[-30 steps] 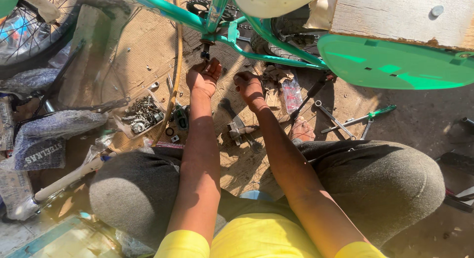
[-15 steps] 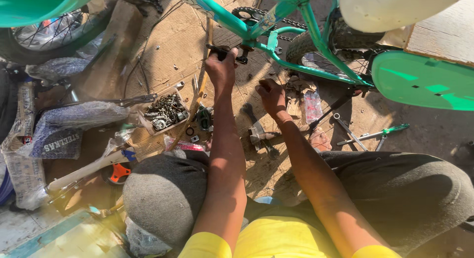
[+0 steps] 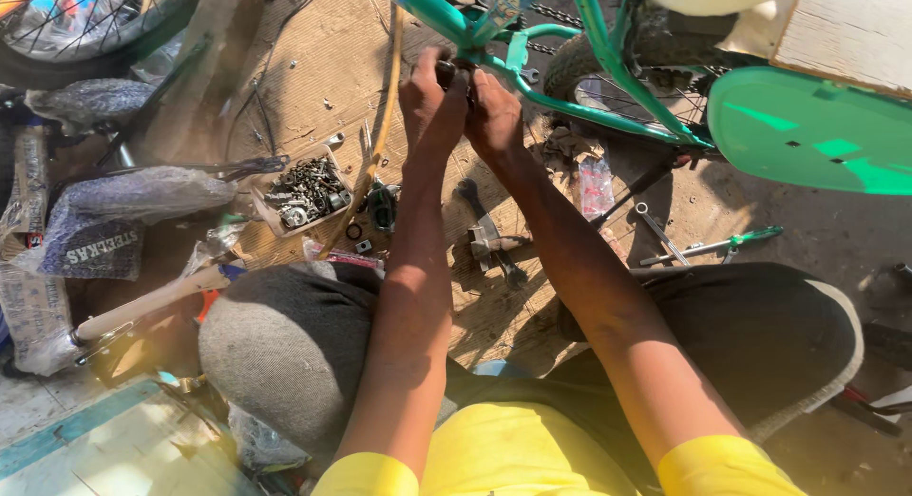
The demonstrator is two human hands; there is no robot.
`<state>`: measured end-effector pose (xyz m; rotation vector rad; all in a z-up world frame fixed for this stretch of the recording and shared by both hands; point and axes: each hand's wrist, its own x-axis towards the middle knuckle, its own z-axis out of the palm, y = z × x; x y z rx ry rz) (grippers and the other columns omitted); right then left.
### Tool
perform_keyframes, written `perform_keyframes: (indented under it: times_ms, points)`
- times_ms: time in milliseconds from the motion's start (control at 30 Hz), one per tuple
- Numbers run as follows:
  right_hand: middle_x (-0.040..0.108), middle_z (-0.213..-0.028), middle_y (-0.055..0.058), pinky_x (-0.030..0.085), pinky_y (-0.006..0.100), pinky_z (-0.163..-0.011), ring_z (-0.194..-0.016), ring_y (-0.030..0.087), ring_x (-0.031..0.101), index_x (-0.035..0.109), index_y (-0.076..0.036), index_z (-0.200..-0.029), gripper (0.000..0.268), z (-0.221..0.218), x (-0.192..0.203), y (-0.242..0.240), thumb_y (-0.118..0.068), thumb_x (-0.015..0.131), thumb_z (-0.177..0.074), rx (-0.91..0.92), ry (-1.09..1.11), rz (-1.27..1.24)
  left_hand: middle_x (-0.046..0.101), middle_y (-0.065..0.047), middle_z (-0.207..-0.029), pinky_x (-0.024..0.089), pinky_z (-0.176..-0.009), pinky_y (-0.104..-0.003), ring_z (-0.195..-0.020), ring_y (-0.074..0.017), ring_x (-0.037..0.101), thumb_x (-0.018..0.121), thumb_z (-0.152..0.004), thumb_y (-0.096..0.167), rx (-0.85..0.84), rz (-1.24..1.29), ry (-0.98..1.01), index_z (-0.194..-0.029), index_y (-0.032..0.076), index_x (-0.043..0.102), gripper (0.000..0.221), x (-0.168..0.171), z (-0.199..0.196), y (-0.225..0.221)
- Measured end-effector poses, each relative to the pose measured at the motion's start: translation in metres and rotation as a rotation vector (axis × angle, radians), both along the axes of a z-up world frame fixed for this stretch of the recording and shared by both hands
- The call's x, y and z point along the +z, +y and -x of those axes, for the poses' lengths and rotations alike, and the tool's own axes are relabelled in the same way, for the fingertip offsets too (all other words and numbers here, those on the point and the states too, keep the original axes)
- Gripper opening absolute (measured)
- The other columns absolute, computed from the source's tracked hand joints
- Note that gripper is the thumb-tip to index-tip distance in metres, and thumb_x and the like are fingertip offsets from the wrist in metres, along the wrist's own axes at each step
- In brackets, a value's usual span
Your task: The person lubricates a small mechanical component with a nozzle-tipped bottle, hammers a part into place, and uses a wrench and a screwdriver to tighten fasteners on a bicycle frame.
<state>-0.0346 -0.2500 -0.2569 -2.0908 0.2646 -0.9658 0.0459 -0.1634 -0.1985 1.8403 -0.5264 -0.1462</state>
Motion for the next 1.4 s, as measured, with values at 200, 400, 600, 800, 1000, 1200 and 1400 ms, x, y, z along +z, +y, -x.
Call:
perform_keyframes:
  times_ms: [200,400,600,800,1000,1200,1400]
  points:
    - [0.067,-0.101,0.015,0.055,0.041,-0.076,-0.090,0.033,0.068,0.061,-0.006,-0.115,0.025,-0.005,-0.017,0.000,-0.020,0.072,-0.097,-0.148,0.315,0.031,0.075,-0.014,-0.093,0.063,-0.074,-0.041,-0.082,-0.0251,0.076,0.075,-0.080,0.011,0.114,-0.092,0.110,-0.108,0.001,0.066,0.031,0.012,-0.011,-0.004]
    - [0.065,-0.095,0.013,0.053,0.044,-0.073,-0.087,0.034,0.066,0.059,-0.010,-0.109,0.023,-0.013,-0.015,-0.005,-0.017,0.073,-0.092,-0.127,0.288,0.073,0.075,-0.013,-0.086,0.063,-0.066,-0.039,-0.075,-0.0252,0.078,0.081,-0.077,0.006,0.099,-0.093,0.147,-0.110,0.000,0.059,0.040,0.006,-0.029,0.008]
    - [0.064,-0.093,0.012,0.053,0.045,-0.072,-0.086,0.035,0.066,0.057,-0.007,-0.109,0.023,-0.013,-0.019,-0.004,-0.010,0.071,-0.092,-0.123,0.129,0.040,0.074,-0.020,-0.092,0.060,-0.082,-0.043,-0.087,-0.0340,0.076,0.081,-0.087,0.013,-0.194,-0.436,-0.386,-0.111,-0.001,0.065,0.033,0.020,-0.065,0.032]
    - [0.063,-0.094,0.016,0.054,0.043,-0.076,-0.088,0.037,0.066,0.060,-0.003,-0.108,0.024,0.005,0.007,0.009,-0.006,0.070,-0.086,-0.143,0.098,-0.101,0.068,-0.032,-0.093,0.056,-0.081,-0.051,-0.090,-0.0476,0.068,0.068,-0.089,0.014,-0.550,-1.002,-0.569,-0.099,-0.005,0.069,0.022,0.049,-0.076,0.027]
    - [0.067,-0.107,0.017,0.057,0.039,-0.087,-0.096,0.032,0.070,0.063,-0.001,-0.115,0.030,-0.012,0.028,-0.008,0.003,0.062,-0.085,-0.410,-0.135,-0.306,0.070,-0.031,-0.100,0.055,-0.087,-0.049,-0.095,-0.0469,0.067,0.067,-0.087,0.018,-0.641,-1.132,-0.324,-0.101,-0.001,0.071,0.024,0.068,-0.083,0.004]
    - [0.069,-0.101,0.013,0.060,0.037,-0.083,-0.089,0.028,0.072,0.066,-0.001,-0.108,0.021,0.004,-0.044,0.014,0.003,0.058,-0.089,-0.382,-0.082,-0.466,0.070,-0.027,-0.091,0.057,-0.078,-0.050,-0.085,-0.0448,0.069,0.068,-0.090,0.018,-0.712,-1.124,-0.478,-0.094,0.002,0.075,0.017,0.060,-0.085,-0.004]
    - [0.069,-0.108,0.013,0.055,0.045,-0.087,-0.097,0.034,0.068,0.074,-0.010,-0.106,0.016,0.049,-0.128,0.047,-0.012,0.064,-0.094,-0.006,0.676,-0.163,0.072,-0.014,-0.080,0.058,-0.061,-0.042,-0.072,-0.0303,0.073,0.070,-0.087,0.015,-0.718,-1.137,-0.921,-0.085,0.012,0.077,0.008,0.019,-0.080,0.001]
